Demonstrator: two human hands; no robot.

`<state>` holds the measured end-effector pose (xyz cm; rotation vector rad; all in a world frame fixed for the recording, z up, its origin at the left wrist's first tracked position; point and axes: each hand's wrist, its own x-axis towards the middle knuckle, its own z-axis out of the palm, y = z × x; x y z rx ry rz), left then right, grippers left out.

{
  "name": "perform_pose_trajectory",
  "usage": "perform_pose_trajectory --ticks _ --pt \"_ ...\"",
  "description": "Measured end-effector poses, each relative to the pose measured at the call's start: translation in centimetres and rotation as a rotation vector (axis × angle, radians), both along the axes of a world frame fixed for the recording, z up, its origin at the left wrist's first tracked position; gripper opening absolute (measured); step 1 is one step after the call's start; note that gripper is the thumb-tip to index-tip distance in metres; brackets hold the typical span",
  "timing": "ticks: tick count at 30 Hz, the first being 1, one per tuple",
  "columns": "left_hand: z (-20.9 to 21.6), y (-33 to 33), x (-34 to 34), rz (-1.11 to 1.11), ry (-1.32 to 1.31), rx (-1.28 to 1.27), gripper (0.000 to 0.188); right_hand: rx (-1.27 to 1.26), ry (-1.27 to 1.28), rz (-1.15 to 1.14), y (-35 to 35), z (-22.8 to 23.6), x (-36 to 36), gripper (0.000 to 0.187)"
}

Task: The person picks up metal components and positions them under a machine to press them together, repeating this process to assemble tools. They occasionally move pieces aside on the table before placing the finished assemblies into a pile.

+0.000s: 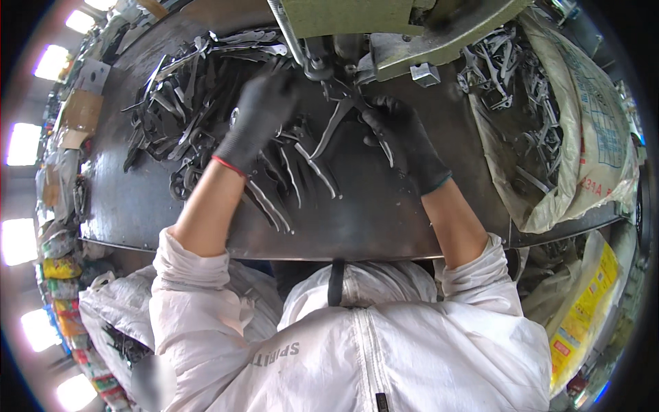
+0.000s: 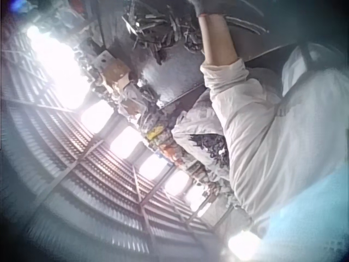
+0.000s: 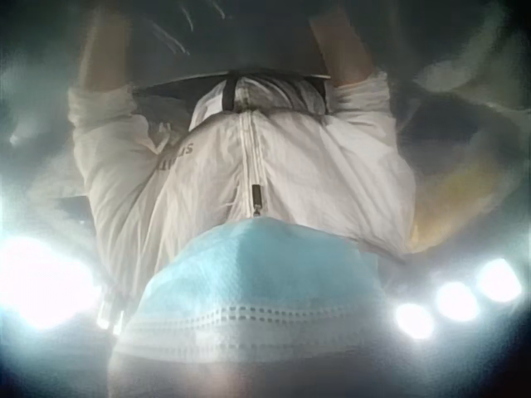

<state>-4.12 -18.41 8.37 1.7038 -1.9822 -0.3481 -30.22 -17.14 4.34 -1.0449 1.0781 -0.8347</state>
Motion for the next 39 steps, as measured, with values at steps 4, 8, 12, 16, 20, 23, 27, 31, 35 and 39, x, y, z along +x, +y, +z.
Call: perform_pose_trajectory --ticks 4,8,12,16,20,23,27,31,35,39 --pt "0.4 -2.4 8.7 0.201 -0.248 -0.015 0.036 -0.019 0.051 -0.023 0.1 -0.1 0.1 0.026" --pt "-6.3 -5.3 19.9 0.342 -0.662 0.191 0.037 -0.032 0.134 -0.026 0.0 0.5 1.6 0.026" --pt "-6.4 -6.7 16.0 0.322 -0.382 0.066 0.036 -0.082 -0.001 -0.048 1.1 2.5 0.8 0.021" --pt "-5.9 -6.5 15.6 0.278 -0.471 0.175 0.036 0.033 0.119 0.009 1.8 2.1 0.4 0.018" --pt "-4.8 -5.0 16.8 0.319 -0.405 0.084 0.035 0.033 0.147 0.01 2.0 1.6 0.5 0.018" --pt "-0.8 -2.0 16.1 0.296 -0.154 0.071 0.037 -0.002 0.139 0.015 2.1 1.6 0.3 0.018" --pt "5.5 3.9 10.3 0.09 0.196 0.196 0.027 -0.009 0.018 -0.044 2.4 -0.5 -1.3 0.02" --pt "8.5 9.3 4.3 0.048 0.366 0.294 0.033 -0.014 -0.043 -0.079 3.6 0.6 2.4 0.025" --pt "8.3 10.2 -4.6 -0.181 0.605 0.421 0.041 -0.384 0.124 0.102 3.6 -0.3 0.6 0.028" --pt "5.3 9.4 -9.3 -0.412 0.656 0.563 0.037 -0.216 -0.042 -0.372 3.0 5.1 -9.5 0.028"
